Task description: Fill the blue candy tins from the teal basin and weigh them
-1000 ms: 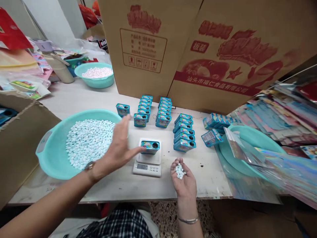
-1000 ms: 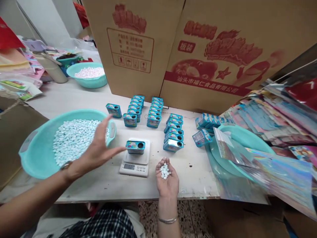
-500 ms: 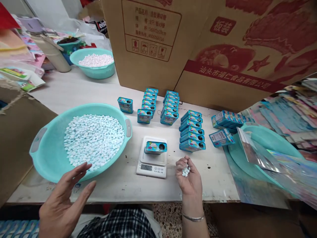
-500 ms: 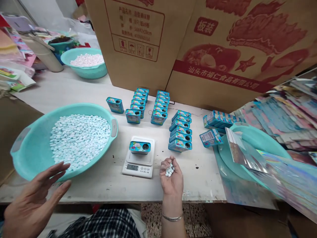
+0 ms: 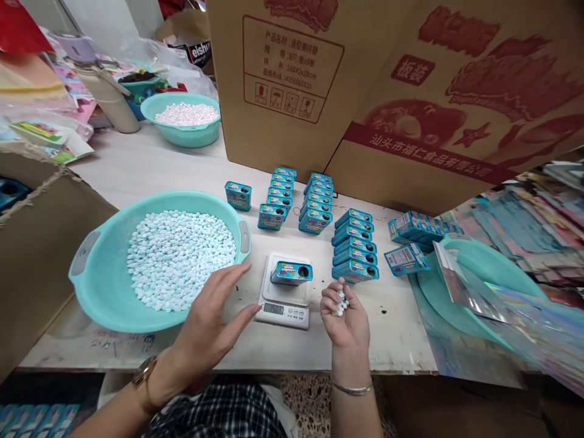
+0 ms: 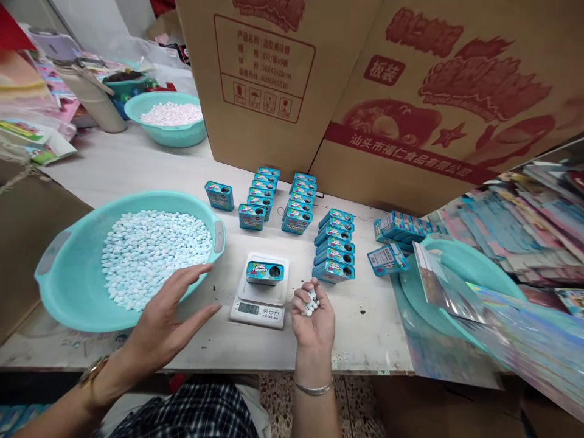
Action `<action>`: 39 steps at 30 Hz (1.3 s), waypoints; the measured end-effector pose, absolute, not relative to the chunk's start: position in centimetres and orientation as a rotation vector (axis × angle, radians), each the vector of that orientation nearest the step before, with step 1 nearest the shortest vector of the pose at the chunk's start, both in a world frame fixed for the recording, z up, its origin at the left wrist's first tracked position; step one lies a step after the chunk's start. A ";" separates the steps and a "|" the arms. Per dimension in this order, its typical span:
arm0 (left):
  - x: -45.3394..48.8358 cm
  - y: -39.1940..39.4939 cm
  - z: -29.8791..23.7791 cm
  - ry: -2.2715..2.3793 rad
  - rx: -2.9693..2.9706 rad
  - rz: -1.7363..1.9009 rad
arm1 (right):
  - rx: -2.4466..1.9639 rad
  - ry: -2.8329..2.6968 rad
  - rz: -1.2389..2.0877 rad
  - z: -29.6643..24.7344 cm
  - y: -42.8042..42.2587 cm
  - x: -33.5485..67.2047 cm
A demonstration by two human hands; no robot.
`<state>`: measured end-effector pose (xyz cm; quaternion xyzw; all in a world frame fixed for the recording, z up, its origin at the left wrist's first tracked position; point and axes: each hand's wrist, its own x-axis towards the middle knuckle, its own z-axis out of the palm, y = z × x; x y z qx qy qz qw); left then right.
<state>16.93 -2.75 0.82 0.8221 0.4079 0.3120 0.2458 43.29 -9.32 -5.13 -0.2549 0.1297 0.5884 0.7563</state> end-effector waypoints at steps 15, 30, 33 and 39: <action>27.2 1.5 -2.9 0.951 2.286 0.642 | -0.836 -0.233 0.848 1.0 -1.1 39.4; 24.7 0.7 -2.1 0.913 2.185 0.779 | -0.653 -0.069 1.043 0.5 -3.7 42.9; 20.6 -1.1 -0.7 0.985 2.136 0.873 | -0.681 -0.073 1.086 -0.7 -7.4 44.7; 11.1 -7.2 -1.3 1.377 1.957 0.868 | -1.163 -0.052 1.020 -7.6 -14.0 47.2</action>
